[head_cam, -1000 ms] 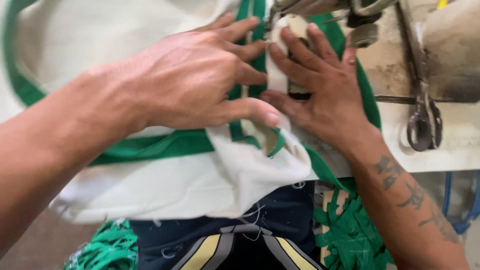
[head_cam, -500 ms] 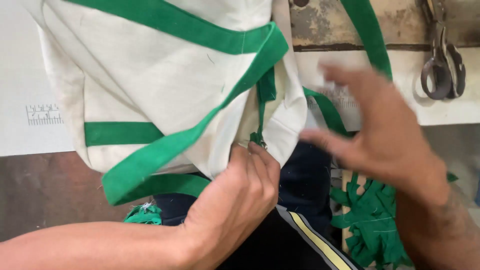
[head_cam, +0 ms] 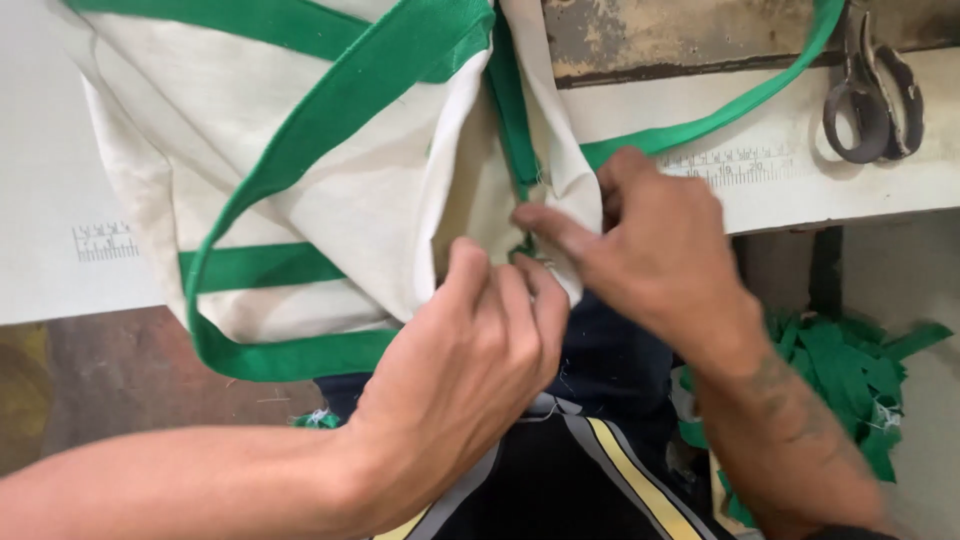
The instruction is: Attaching green handles and hemming the top edge of a white canvas bag using an industrial sewing machine, followed by trimming excess threads with scissors.
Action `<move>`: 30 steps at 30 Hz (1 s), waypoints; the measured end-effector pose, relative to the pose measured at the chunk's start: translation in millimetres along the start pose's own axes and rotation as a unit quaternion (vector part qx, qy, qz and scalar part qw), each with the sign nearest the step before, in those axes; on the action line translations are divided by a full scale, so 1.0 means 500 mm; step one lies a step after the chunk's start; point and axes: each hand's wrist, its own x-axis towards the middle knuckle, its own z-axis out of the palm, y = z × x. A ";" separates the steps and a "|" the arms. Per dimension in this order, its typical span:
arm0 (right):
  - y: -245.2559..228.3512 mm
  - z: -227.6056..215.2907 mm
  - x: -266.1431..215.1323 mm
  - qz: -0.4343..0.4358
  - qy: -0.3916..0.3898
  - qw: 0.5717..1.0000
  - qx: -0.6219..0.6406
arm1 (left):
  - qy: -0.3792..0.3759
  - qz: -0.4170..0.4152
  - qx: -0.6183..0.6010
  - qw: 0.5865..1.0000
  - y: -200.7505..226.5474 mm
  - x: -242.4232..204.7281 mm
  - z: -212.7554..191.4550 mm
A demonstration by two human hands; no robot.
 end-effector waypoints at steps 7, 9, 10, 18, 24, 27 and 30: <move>0.052 -0.014 -0.058 -0.154 0.085 0.983 0.058 | -0.036 -0.095 -0.238 0.966 -0.123 -0.200 0.089; 0.071 -0.013 -0.074 -0.297 0.158 0.942 0.015 | -0.073 -0.202 -0.234 0.948 -0.125 -0.257 0.151; 0.063 -0.009 -0.078 -0.392 0.122 0.907 -0.097 | -0.054 -0.227 -0.259 0.937 -0.124 -0.274 0.180; -0.014 0.018 -0.052 -0.572 0.148 0.769 0.245 | 0.024 -0.172 -0.322 0.931 -0.298 -0.294 0.210; 0.018 0.181 -0.105 -0.534 0.272 0.796 0.086 | 0.045 -0.293 -0.402 0.866 -0.354 -0.205 0.190; 0.031 0.221 -0.134 -0.484 0.284 0.827 0.023 | -0.552 -0.133 -0.013 0.823 -0.299 -0.138 0.076; 0.026 0.209 -0.150 -0.458 0.315 0.831 -0.002 | 0.020 -0.032 -0.130 0.991 -0.248 -0.042 0.017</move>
